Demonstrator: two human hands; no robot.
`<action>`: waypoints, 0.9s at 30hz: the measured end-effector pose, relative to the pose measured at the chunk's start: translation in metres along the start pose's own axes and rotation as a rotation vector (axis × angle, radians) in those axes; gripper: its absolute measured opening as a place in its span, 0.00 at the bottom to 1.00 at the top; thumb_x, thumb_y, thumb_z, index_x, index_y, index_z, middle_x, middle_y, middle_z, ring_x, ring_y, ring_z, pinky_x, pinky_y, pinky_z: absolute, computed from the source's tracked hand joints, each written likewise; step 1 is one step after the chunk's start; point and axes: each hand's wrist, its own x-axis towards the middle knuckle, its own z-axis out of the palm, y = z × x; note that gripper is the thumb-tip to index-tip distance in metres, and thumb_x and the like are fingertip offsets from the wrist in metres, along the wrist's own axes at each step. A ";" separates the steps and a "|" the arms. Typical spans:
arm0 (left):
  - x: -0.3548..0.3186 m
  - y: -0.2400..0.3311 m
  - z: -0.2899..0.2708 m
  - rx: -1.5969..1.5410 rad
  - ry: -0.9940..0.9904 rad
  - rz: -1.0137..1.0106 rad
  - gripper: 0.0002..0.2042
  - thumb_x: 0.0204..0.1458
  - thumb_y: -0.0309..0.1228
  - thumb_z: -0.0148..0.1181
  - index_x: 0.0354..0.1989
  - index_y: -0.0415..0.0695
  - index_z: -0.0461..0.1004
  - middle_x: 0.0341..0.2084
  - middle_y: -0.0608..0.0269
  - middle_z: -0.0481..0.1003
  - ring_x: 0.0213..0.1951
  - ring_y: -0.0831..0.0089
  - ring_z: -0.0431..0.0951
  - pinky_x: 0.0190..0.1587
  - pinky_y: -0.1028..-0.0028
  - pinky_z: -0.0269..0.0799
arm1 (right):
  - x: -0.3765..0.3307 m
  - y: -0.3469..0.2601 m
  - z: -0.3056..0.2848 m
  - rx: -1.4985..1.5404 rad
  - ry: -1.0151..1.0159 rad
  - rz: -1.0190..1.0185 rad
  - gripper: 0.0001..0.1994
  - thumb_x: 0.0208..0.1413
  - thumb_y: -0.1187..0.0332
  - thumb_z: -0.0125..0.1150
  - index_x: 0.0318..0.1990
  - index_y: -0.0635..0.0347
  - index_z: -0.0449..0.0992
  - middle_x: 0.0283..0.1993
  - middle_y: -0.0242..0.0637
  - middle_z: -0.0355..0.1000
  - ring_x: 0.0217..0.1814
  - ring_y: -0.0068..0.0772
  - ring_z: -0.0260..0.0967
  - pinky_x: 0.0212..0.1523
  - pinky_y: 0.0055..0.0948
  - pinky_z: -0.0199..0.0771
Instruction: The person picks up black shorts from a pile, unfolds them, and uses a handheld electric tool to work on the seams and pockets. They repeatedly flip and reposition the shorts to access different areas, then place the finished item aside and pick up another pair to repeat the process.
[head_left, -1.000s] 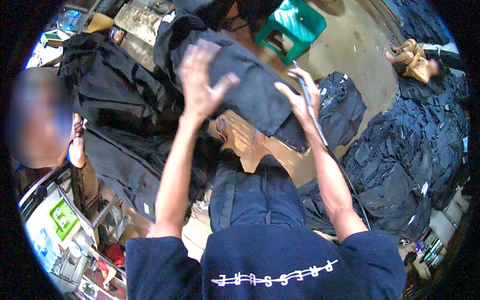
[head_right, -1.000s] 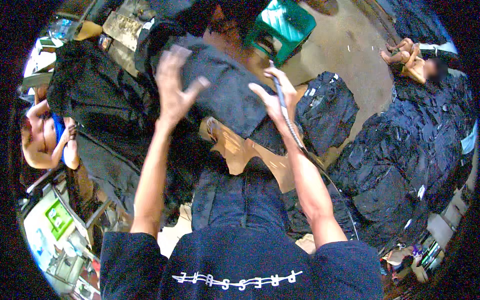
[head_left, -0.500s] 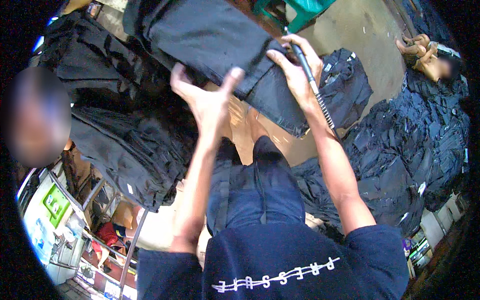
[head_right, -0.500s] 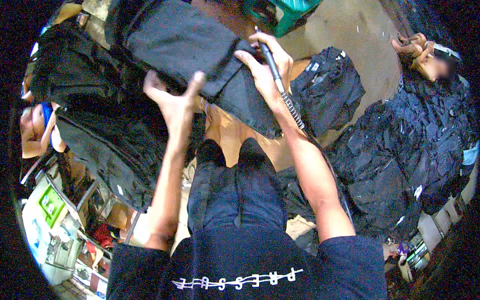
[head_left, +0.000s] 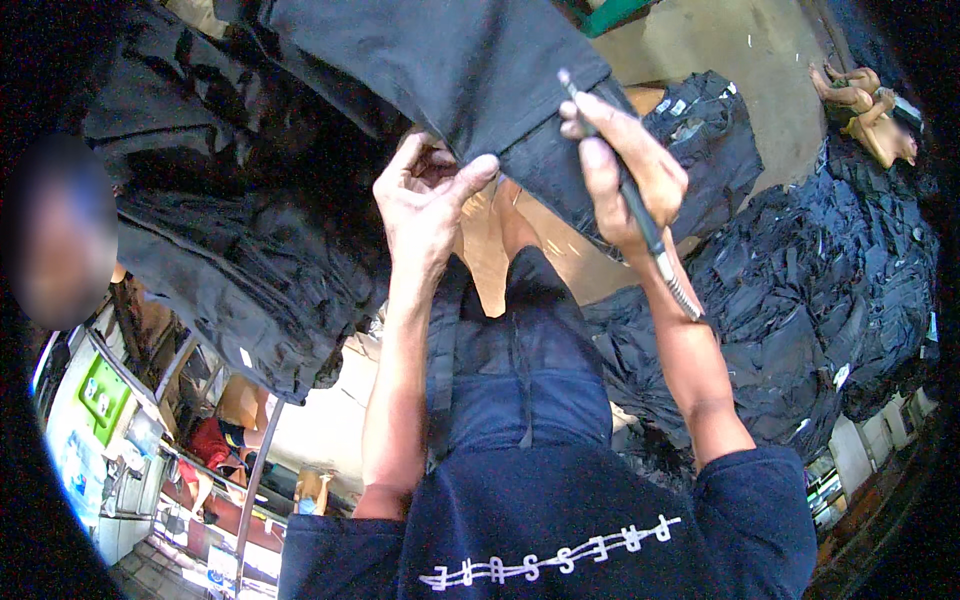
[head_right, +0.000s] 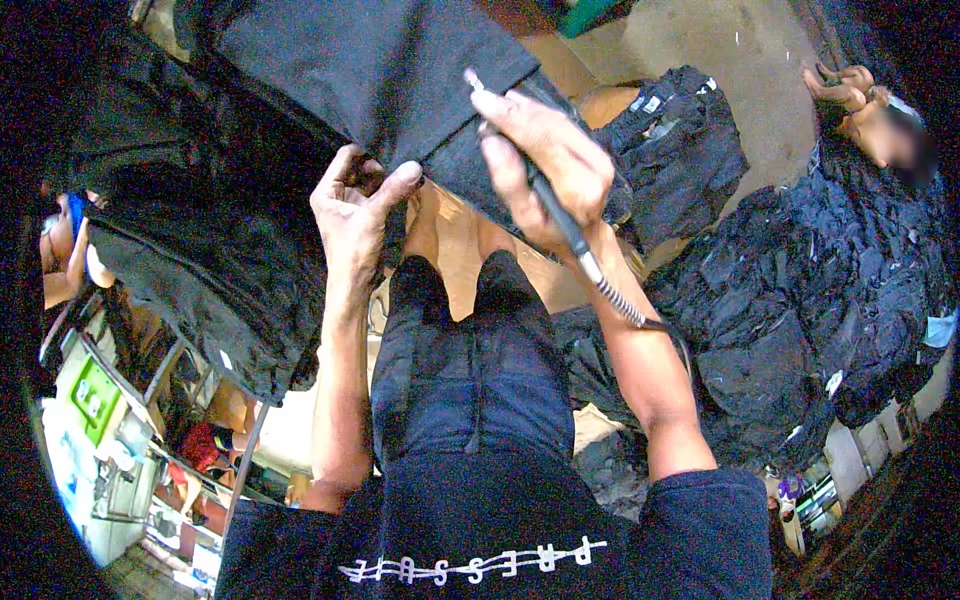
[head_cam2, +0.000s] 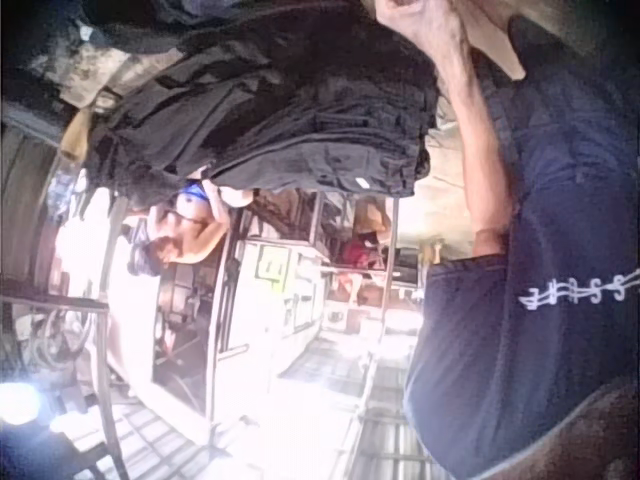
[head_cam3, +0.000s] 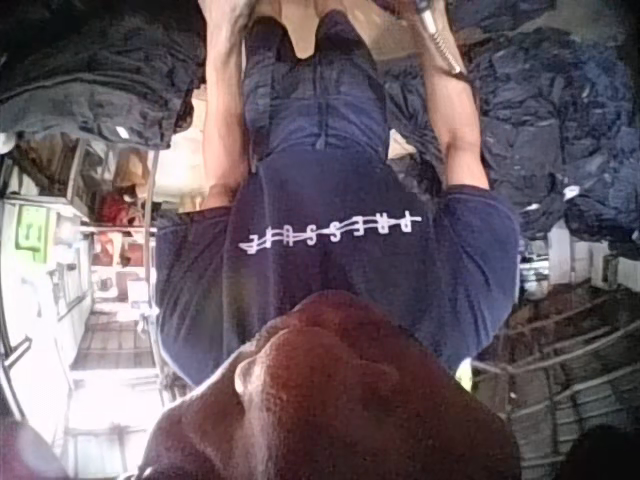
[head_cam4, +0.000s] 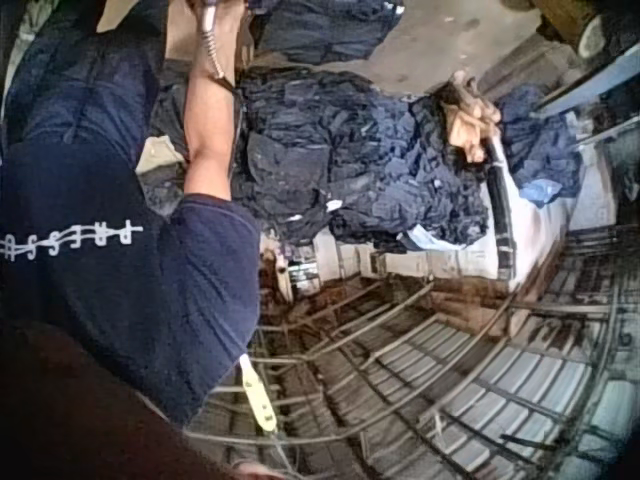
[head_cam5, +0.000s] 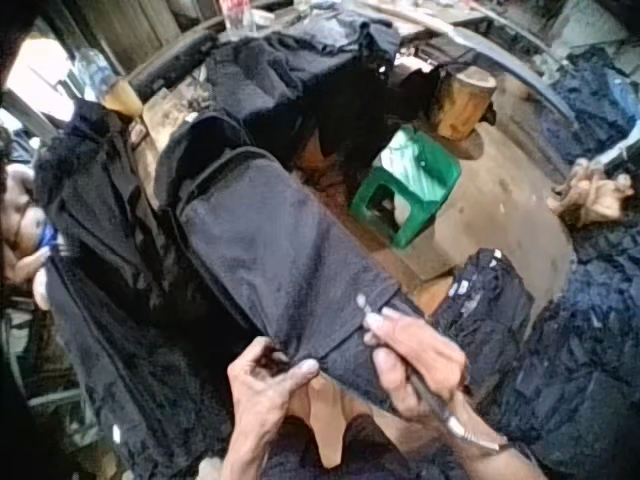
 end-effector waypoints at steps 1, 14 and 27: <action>0.001 -0.005 -0.002 -0.040 -0.021 0.003 0.18 0.47 0.22 0.82 0.43 0.39 0.79 0.34 0.69 0.77 0.34 0.80 0.77 0.38 0.79 0.74 | -0.007 -0.002 0.001 0.028 0.016 -0.064 0.13 0.56 0.77 0.70 0.48 0.70 0.84 0.43 0.50 0.85 0.49 0.49 0.86 0.58 0.42 0.85; 0.000 -0.028 0.002 -0.234 0.053 -0.041 0.18 0.44 0.18 0.83 0.42 0.36 0.80 0.33 0.69 0.77 0.34 0.83 0.75 0.39 0.81 0.72 | -0.029 0.008 0.008 -0.008 -0.178 -0.175 0.12 0.48 0.77 0.73 0.42 0.69 0.87 0.41 0.49 0.86 0.50 0.49 0.87 0.59 0.50 0.86; -0.001 -0.028 0.004 -0.292 0.061 0.002 0.20 0.43 0.19 0.84 0.43 0.37 0.79 0.36 0.68 0.76 0.37 0.83 0.76 0.41 0.81 0.73 | -0.029 0.009 0.008 -0.008 -0.200 -0.161 0.12 0.52 0.73 0.75 0.43 0.71 0.86 0.42 0.49 0.86 0.51 0.49 0.87 0.60 0.50 0.86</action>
